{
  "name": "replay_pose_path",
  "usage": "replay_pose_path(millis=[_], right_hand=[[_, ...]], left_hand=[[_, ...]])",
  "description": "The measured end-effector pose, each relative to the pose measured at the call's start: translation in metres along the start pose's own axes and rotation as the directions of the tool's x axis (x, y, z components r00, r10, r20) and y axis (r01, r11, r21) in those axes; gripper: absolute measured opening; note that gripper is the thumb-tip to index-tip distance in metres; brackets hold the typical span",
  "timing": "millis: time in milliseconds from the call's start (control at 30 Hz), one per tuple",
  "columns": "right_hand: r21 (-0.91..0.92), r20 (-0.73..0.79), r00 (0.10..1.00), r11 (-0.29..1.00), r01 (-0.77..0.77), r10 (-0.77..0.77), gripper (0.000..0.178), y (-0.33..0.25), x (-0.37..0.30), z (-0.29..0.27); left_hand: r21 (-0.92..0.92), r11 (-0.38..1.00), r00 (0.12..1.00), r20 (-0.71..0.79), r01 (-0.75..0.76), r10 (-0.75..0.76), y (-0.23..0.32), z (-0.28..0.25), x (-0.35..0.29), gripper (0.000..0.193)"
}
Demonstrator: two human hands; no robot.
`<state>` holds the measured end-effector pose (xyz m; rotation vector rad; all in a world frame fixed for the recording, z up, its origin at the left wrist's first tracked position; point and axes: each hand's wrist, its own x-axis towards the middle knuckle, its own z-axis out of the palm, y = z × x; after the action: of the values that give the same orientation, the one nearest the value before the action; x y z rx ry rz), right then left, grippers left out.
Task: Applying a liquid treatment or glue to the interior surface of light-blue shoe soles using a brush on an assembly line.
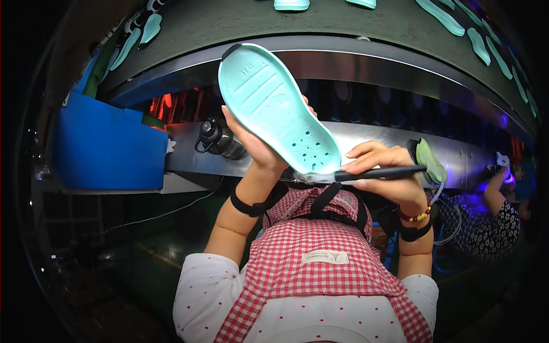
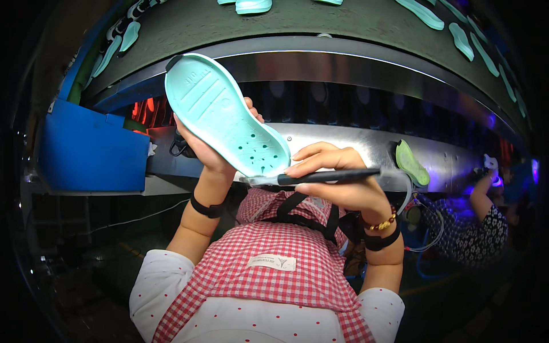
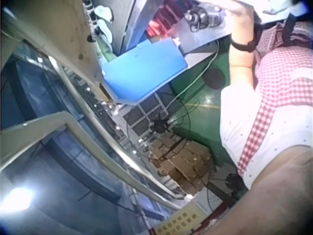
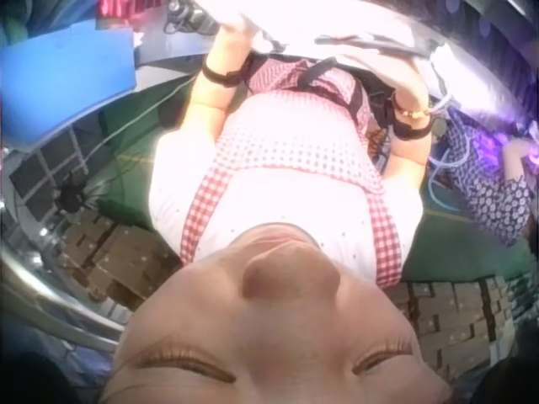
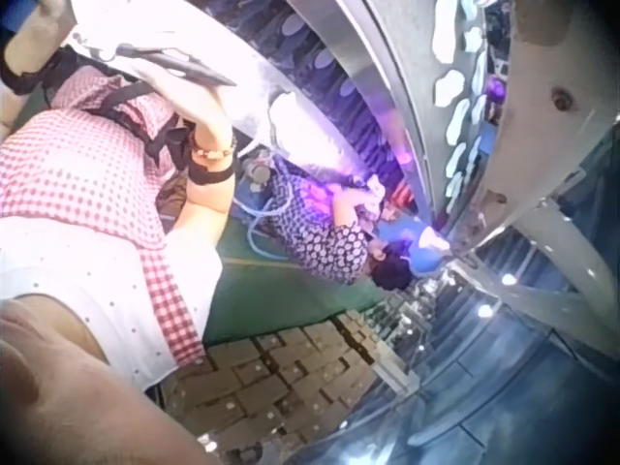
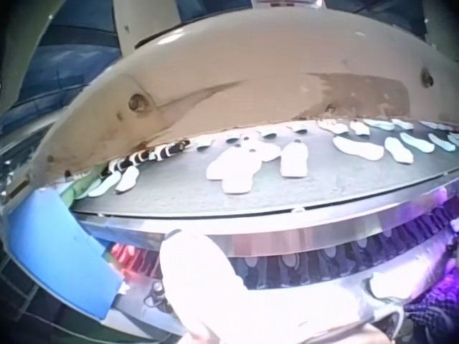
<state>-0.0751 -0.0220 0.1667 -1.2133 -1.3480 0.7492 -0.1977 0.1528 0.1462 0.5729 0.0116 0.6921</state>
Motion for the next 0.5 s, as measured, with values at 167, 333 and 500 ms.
replay_pose_path(millis=[167,333,500], right_hand=[[0.529,-0.179,0.955,0.842,-0.110,0.238,0.018,0.015,0.001,0.011],[0.243,-0.083,0.944,0.925,-0.293,0.320,0.019,-0.001,-0.004,0.020],[0.124,-0.070,0.892,0.891,-0.436,0.446,0.020,-0.023,0.002,0.009]], left_hand=[[-0.064,0.994,0.996,0.038,0.085,-0.083,-0.010,0.012,-0.007,0.087],[-0.049,0.943,0.944,0.001,0.329,-0.330,-0.018,-0.021,-0.029,0.066],[0.107,0.924,0.924,0.069,0.367,-0.375,-0.007,-0.014,-0.015,0.051]])
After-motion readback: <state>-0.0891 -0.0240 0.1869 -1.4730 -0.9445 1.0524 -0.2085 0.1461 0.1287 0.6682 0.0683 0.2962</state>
